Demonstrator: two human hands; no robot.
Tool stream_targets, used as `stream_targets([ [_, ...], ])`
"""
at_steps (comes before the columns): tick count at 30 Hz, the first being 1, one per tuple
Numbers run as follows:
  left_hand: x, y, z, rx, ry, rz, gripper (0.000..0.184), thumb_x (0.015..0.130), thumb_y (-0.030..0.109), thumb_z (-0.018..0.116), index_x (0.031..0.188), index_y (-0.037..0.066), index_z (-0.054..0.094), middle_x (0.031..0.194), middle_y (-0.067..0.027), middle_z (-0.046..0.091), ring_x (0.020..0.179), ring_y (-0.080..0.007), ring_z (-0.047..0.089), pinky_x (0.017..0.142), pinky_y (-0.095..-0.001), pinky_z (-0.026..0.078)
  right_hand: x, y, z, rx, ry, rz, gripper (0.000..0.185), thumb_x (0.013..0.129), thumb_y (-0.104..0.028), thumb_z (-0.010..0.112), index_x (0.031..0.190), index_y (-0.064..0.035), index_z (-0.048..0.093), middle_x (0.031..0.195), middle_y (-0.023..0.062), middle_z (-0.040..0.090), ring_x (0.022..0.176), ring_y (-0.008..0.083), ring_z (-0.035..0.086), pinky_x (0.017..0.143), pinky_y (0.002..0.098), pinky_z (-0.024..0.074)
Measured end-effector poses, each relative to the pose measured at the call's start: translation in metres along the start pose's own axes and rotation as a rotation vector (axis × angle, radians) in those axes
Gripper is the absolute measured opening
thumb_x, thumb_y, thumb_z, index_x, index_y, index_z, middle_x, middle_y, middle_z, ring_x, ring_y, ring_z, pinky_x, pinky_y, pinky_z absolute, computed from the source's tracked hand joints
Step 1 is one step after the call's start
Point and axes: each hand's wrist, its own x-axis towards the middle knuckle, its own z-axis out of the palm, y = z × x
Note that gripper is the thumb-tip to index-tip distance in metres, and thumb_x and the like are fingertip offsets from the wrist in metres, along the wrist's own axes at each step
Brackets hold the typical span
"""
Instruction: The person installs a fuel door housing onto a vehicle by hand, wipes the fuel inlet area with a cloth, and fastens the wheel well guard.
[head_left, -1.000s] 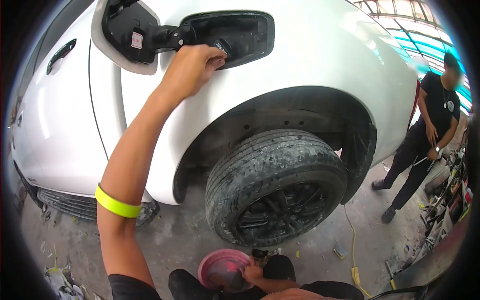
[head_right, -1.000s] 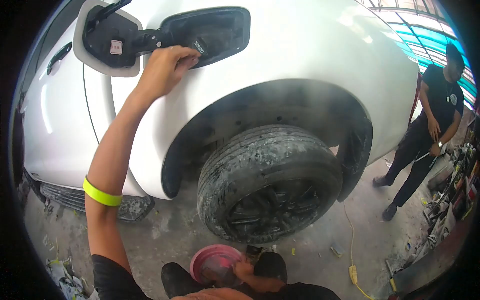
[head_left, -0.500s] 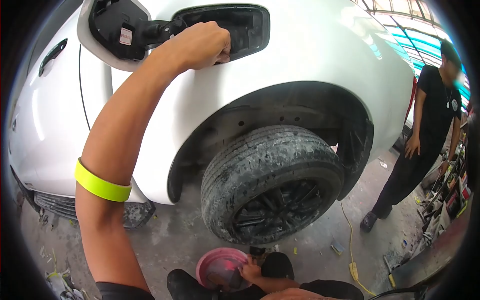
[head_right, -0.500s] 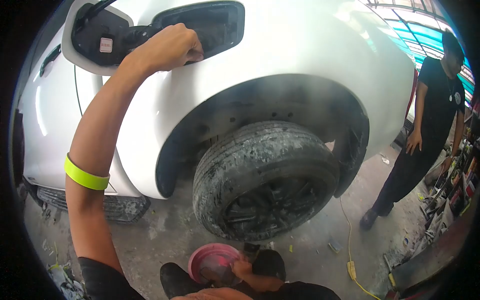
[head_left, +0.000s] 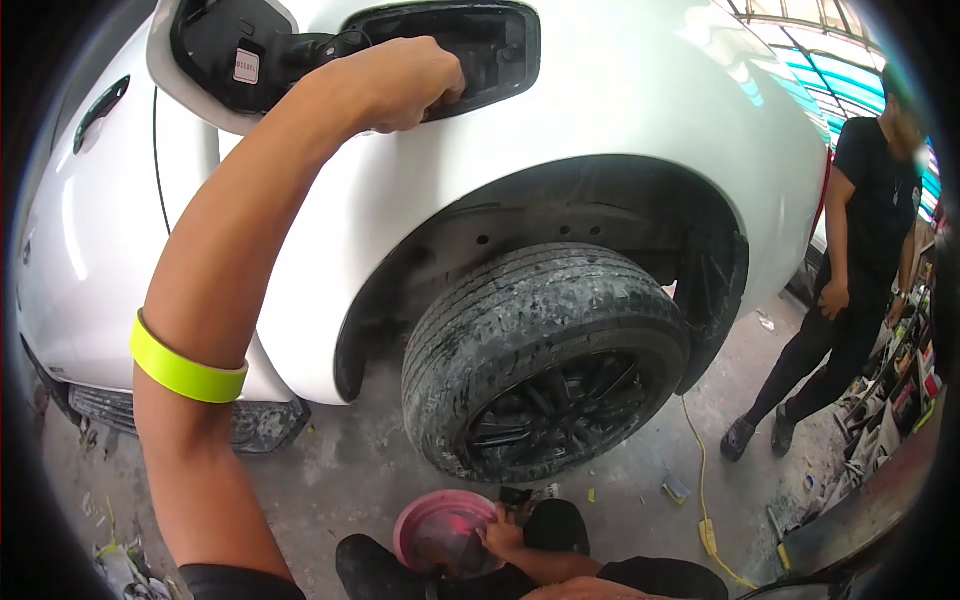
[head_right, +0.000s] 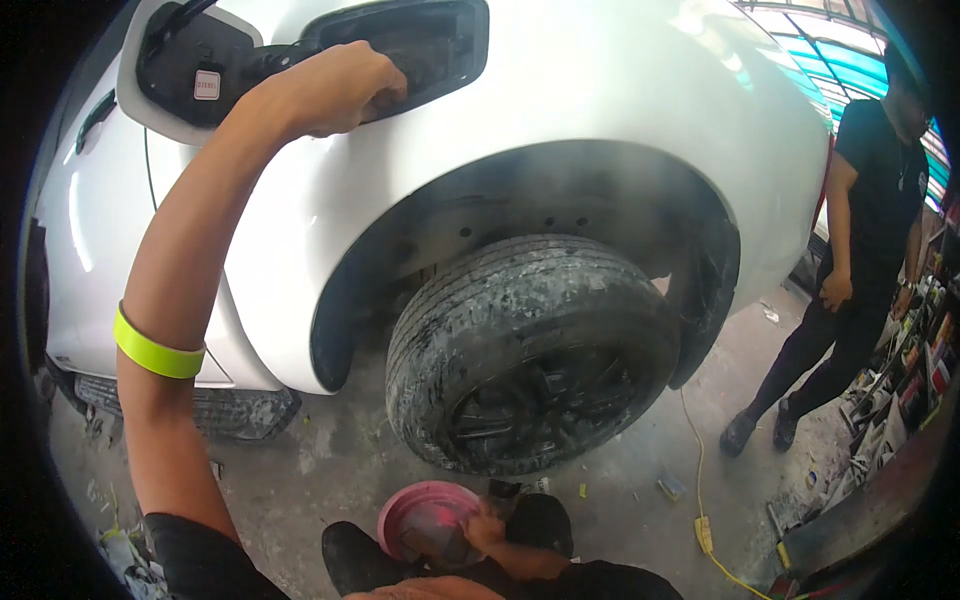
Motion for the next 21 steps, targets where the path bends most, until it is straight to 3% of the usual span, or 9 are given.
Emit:
stream_targets([
  [2,-0.002,-0.005,0.005,-0.174,0.094,-0.011,0.016,0.077,-0.002,0.069,0.093,-0.001,0.072,0.092,-0.0215,0.07,0.088,-0.0377,0.068,0.079,-0.044,0.054,0.0,0.001,-0.002,-0.008,0.009,-0.009,0.037,0.089,-0.043,0.059,0.105,-0.0126,0.073,0.15,0.0174,0.034,0.123,0.043,0.046,0.088,0.0541,0.0522],
  [8,0.004,-0.003,0.0,-0.05,0.022,0.019,0.01,0.079,0.002,0.069,0.087,-0.002,0.072,0.084,-0.022,0.069,0.081,-0.0382,0.068,0.074,-0.0438,0.054,-0.001,-0.007,-0.013,-0.064,-0.033,-0.006,0.042,0.089,-0.044,0.06,0.106,-0.0072,0.072,0.15,0.0195,0.029,0.119,0.0435,0.049,0.087,0.0495,0.0537],
  [15,0.004,-0.008,0.002,-0.195,0.125,0.009,0.01,0.077,0.005,0.072,0.085,-0.001,0.072,0.082,-0.0196,0.07,0.079,-0.0372,0.067,0.073,-0.0418,0.054,-0.003,-0.004,-0.007,-0.068,-0.009,-0.024,0.041,0.088,-0.043,0.061,0.101,-0.0059,0.073,0.15,0.0201,0.028,0.117,0.0429,0.049,0.085,0.0497,0.054],
  [18,0.004,0.0,-0.01,-0.114,0.056,-0.013,0.012,0.078,0.004,0.072,0.089,0.0,0.072,0.084,-0.0182,0.071,0.079,-0.0361,0.068,0.073,-0.0413,0.054,-0.001,0.001,-0.001,-0.05,0.0,-0.013,0.035,0.087,-0.042,0.06,0.097,-0.0116,0.075,0.151,0.0179,0.032,0.12,0.0435,0.048,0.087,0.0518,0.0528],
  [20,0.001,0.008,-0.026,-0.073,-0.166,-0.082,0.02,0.082,0.01,0.063,0.097,0.001,0.073,0.093,-0.0193,0.072,0.087,-0.0314,0.069,0.078,-0.0404,0.053,-0.001,-0.004,-0.008,-0.061,-0.031,-0.001,0.034,0.087,-0.042,0.061,0.097,-0.0122,0.075,0.15,0.0178,0.032,0.121,0.0435,0.048,0.088,0.0516,0.0526],
  [21,-0.002,0.009,-0.03,-0.075,-0.167,-0.082,0.02,0.082,0.01,0.063,0.097,0.001,0.073,0.093,-0.0193,0.072,0.087,-0.0314,0.069,0.078,-0.0404,0.053,-0.001,-0.005,-0.008,-0.066,-0.06,0.012,0.033,0.086,-0.041,0.062,0.097,-0.0128,0.075,0.15,0.0177,0.032,0.121,0.0434,0.047,0.088,0.0515,0.0523],
])
